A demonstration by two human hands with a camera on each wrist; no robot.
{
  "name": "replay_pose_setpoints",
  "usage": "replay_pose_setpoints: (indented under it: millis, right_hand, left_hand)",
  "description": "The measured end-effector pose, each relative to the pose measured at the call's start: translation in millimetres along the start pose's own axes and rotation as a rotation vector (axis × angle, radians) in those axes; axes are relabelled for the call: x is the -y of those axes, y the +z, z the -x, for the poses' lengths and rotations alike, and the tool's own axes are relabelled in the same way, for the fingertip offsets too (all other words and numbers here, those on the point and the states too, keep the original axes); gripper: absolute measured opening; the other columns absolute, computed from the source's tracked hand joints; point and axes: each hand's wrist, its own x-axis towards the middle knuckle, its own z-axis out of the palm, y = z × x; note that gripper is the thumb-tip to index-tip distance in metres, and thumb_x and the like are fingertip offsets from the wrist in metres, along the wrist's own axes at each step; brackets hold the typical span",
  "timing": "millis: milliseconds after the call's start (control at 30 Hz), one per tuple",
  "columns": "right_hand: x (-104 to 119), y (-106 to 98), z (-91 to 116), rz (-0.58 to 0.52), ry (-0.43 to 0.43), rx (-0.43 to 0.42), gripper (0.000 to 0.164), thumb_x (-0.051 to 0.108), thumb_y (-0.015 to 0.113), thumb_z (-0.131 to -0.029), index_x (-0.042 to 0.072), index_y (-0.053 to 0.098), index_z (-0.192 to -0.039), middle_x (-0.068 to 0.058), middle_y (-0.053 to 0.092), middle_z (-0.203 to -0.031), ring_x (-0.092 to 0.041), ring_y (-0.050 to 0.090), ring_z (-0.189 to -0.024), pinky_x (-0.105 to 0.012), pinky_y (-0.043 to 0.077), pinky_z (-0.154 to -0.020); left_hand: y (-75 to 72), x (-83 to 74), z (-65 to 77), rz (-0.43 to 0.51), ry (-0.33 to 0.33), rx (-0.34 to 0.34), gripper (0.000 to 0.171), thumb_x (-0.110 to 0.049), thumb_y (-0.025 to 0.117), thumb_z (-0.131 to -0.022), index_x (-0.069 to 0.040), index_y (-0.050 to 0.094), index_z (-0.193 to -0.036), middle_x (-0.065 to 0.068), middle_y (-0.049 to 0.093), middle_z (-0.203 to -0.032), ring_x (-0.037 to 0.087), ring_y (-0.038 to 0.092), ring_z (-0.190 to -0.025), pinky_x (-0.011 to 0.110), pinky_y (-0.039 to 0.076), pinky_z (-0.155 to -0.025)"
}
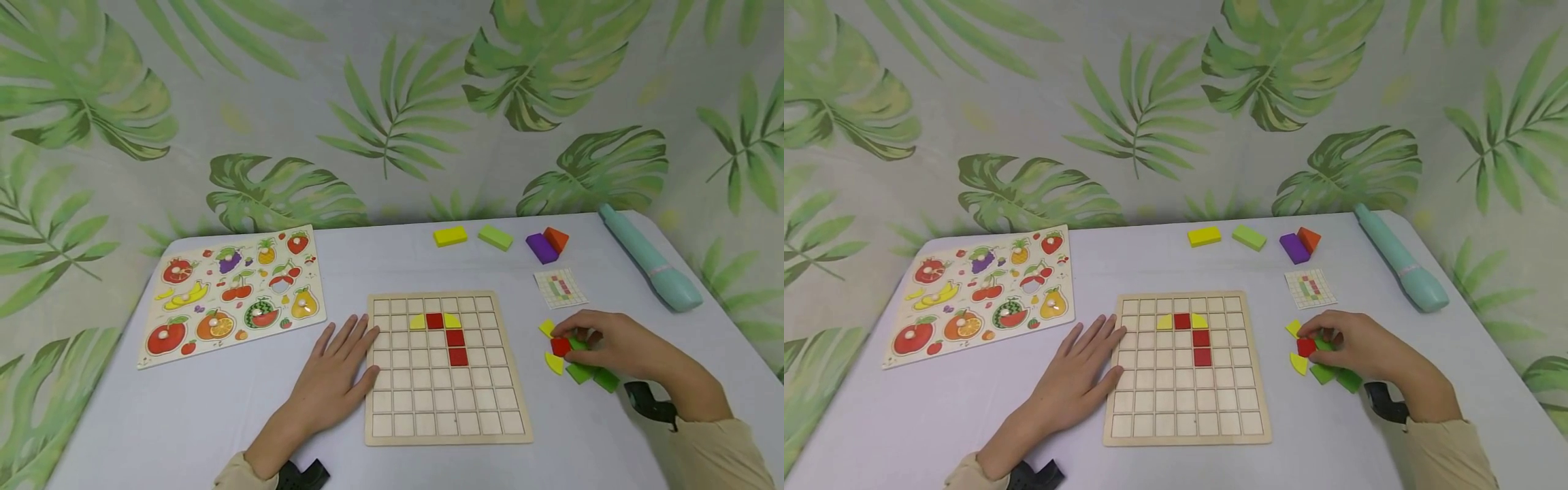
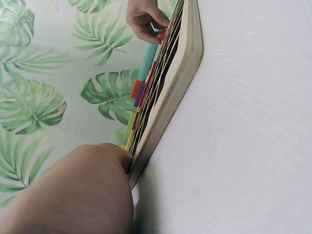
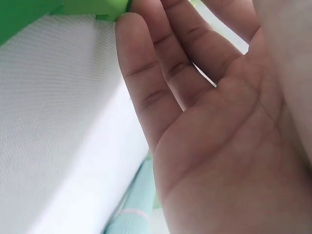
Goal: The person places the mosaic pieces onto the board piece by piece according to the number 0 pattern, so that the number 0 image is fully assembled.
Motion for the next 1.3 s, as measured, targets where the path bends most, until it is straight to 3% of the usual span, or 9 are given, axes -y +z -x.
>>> replay_pose_setpoints:
  millis: [200,400,867,1300]
  right_hand:
    - [2.0,-0.5,-0.8,0.01,0.039,0.029,0.038,0.022,0.092,-0.078,0.015,0.074,-0.111,0.015,0.064,-0.094,0.0,0.054,-0.083,-0.023,0.057,-0.074]
    - [3.5,-1.9,0.1,0.016,0.023,0.026,0.034,0.022,0.091,-0.079,0.016,0.074,-0.108,0.016,0.065,-0.093,0.0,0.055,-0.081,-0.023,0.057,-0.074]
    - [19.3,1.0,-5.3,0.011,-0.172,-0.131,0.037,0.011,0.089,-0.079,0.023,0.072,-0.11,0.02,0.059,-0.09,-0.002,0.055,-0.08,-0.019,0.055,-0.072]
    - [58.1,17.7,-20.6,-0.084,-0.261,-0.15,0.045,-0.003,0.082,-0.08,0.026,0.073,-0.113,0.017,0.065,-0.104,-0.005,0.056,-0.083,-0.022,0.051,-0.067]
  left_hand:
    - [0.5,0.3,0.0,-0.005,0.006,-0.012,0.061,-0.042,0.048,-0.107,-0.014,0.038,-0.161,0.007,0.028,-0.17,0.025,0.02,-0.159,0.051,0.012,-0.128]
    - [0.8,-0.2,-0.1,0.001,0.004,-0.006,0.062,-0.042,0.048,-0.107,-0.015,0.038,-0.161,0.007,0.027,-0.17,0.025,0.019,-0.159,0.051,0.011,-0.129]
    - [1.6,1.0,-0.6,-0.019,0.007,-0.006,0.061,-0.043,0.047,-0.107,-0.015,0.038,-0.161,0.006,0.027,-0.17,0.024,0.02,-0.159,0.051,0.011,-0.129]
    - [-0.2,-0.7,-0.2,-0.01,0.003,-0.011,0.062,-0.042,0.048,-0.107,-0.015,0.038,-0.161,0.007,0.028,-0.17,0.026,0.021,-0.159,0.052,0.012,-0.128]
